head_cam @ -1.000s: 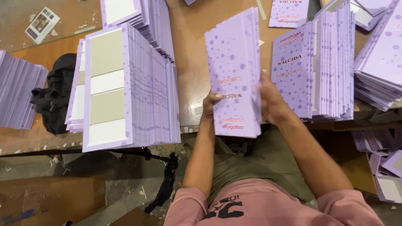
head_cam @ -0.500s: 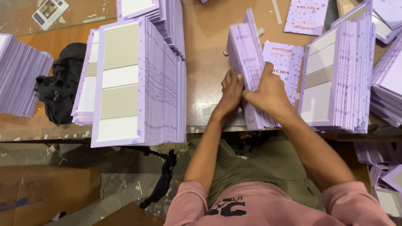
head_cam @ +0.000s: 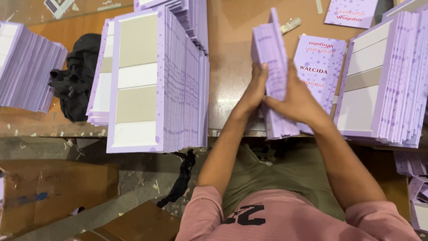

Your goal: The person repeatedly picks up purple rectangular paper sheets from a large stack on the table and places them into a smaller, aligned stack. The person handles the sheets by hand, maintaining alignment and stacking them in a consistent manner.

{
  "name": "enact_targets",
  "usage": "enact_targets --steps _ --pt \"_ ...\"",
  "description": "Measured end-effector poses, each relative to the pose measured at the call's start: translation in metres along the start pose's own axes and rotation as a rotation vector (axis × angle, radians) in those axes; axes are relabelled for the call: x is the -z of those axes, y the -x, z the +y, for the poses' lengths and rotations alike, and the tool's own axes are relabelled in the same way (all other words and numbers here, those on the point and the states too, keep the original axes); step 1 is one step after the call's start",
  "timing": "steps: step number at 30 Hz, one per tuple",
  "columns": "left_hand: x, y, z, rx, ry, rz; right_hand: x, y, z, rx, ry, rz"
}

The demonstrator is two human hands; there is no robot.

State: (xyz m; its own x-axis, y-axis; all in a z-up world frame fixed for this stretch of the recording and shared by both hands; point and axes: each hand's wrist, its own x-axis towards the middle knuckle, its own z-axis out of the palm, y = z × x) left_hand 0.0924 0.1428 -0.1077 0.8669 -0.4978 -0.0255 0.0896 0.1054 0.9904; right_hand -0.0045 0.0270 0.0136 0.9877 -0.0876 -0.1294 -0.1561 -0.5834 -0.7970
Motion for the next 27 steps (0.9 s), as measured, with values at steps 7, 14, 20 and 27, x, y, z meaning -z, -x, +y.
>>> enact_targets --steps 7,14,20,27 --pt "-0.034 0.0 0.017 0.062 0.27 -0.051 -0.001 0.015 0.048 0.17 -0.165 0.004" --pt "-0.062 0.015 0.036 0.126 0.265 0.038 0.009 0.029 0.045 0.163 -0.144 0.085" --pt "-0.052 0.009 0.033 0.239 0.283 -0.03 0.013 0.029 0.035 -0.104 -0.231 0.138" --pt "-0.026 -0.002 0.047 0.42 -0.08 -0.041 0.016 0.029 0.039 -0.031 -0.486 0.171"
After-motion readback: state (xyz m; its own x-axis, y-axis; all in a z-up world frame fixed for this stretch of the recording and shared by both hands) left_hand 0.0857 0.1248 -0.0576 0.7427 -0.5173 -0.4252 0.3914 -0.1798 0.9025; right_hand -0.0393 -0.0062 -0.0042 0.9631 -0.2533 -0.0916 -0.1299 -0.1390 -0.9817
